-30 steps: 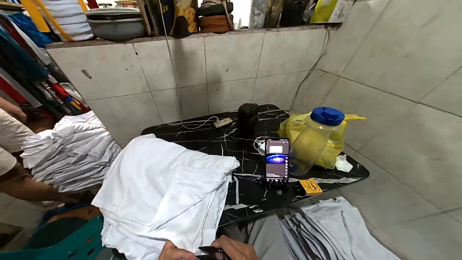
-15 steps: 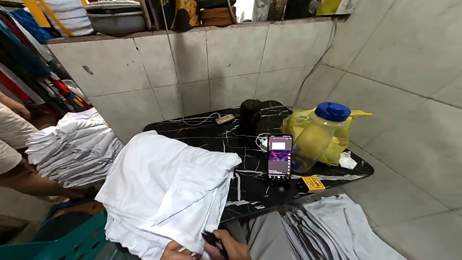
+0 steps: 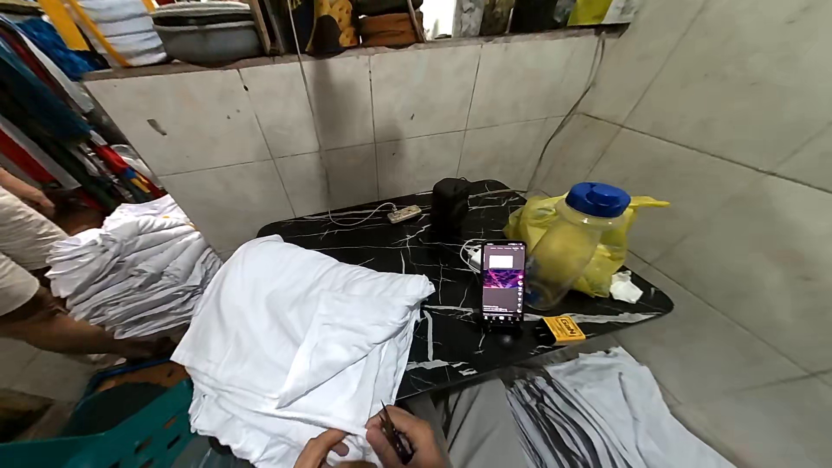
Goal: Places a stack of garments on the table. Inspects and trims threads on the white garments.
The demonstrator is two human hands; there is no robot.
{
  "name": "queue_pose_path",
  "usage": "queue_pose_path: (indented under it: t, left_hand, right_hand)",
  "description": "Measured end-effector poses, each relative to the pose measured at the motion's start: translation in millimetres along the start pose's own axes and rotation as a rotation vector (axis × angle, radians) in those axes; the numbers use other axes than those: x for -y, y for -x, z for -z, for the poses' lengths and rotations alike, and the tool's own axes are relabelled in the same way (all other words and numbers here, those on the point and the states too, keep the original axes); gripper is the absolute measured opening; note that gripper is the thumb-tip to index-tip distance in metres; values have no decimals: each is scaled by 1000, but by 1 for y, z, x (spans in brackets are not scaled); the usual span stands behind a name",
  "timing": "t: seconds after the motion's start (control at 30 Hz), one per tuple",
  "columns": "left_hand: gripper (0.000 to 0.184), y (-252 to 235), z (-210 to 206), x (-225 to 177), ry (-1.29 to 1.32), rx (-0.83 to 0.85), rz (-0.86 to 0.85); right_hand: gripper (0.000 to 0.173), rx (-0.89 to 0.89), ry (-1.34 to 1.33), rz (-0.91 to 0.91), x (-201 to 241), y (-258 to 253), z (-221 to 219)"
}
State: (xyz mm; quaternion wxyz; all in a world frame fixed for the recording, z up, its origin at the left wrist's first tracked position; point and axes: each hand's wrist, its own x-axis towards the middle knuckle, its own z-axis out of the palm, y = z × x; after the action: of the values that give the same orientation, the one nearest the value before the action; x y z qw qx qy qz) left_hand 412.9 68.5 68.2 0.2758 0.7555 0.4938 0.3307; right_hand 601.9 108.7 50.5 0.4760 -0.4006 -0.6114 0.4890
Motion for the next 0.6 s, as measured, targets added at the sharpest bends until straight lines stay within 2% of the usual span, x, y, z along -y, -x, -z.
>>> queue_pose_path:
  t: [0.07, 0.17, 0.2, 0.33, 0.47, 0.6]
  left_hand:
    - [17, -3, -5, 3, 117, -135, -8]
    - [37, -7, -17, 0, 220, -313, 61]
    - [38, -8, -23, -1, 217, -367, 65]
    - [15, -9, -46, 3, 152, -582, -75]
    - [8, -8, -51, -2, 241, -643, -142]
    - [6, -9, -49, -3, 210, -678, -51]
  right_hand:
    - [16, 7, -88, -49, 3, 2, 2]
    - [13, 32, -243, -91, 4, 4, 3]
    - [12, 38, -292, -114, 5, 4, 3]
    - [11, 48, -401, -188, 4, 5, 4]
    - [11, 33, -384, -118, 4, 6, 3]
    - [12, 35, -270, -29, 4, 7, 0]
